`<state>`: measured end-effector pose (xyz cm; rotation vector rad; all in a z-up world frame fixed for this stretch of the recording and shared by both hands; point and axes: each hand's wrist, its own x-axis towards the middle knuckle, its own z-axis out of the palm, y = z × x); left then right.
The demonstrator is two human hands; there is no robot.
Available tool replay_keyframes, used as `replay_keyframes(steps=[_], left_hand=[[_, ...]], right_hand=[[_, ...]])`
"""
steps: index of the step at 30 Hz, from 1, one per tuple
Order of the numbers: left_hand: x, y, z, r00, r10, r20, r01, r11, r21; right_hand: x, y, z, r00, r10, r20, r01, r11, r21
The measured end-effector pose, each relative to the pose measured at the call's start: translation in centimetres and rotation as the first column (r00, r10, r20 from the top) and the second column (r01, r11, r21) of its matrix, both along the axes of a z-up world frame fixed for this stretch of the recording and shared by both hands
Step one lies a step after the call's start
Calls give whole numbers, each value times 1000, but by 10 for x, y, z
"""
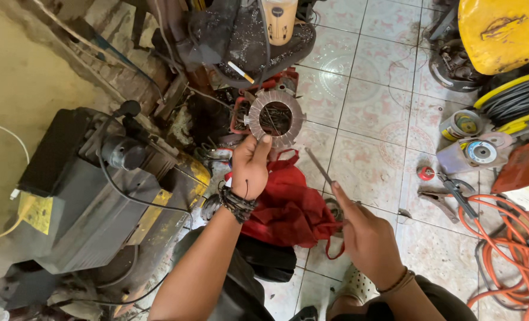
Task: The person holds a circular metal component with a red cloth in their left hand and uses a metal file in their right hand to smooth the edges of the component. They rotate the object periodically to file different sections of the rim.
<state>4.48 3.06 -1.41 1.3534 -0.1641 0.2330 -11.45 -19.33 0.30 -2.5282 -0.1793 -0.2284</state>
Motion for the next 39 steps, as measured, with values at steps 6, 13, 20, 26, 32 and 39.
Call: replay_keyframes(steps=[6,13,20,26,32,39], left_hand=[[1,-25,-33,964,-240,-111,244,969,24],[-26,-40,-19,900,-436,-23,435,894,109],[-53,-46,48,894,-438,95,397,872,286],[-16,-41,-27,936,-317,154,253,908,333],[-10,-17,-45,963,-199,184,112,910,399],[9,-11,-86,978,-185,96,94,803,589]], right_hand=[[24,8,11,975,-109,192,9,888,459],[48,0,0,984,-133,119,-6,641,768],[61,-13,-3,996,-84,-4,39,426,904],[46,-19,-1,947,-277,164,86,710,699],[23,-14,-32,952,-148,266,156,988,-11],[5,3,-15,966,-119,229,168,963,-212]])
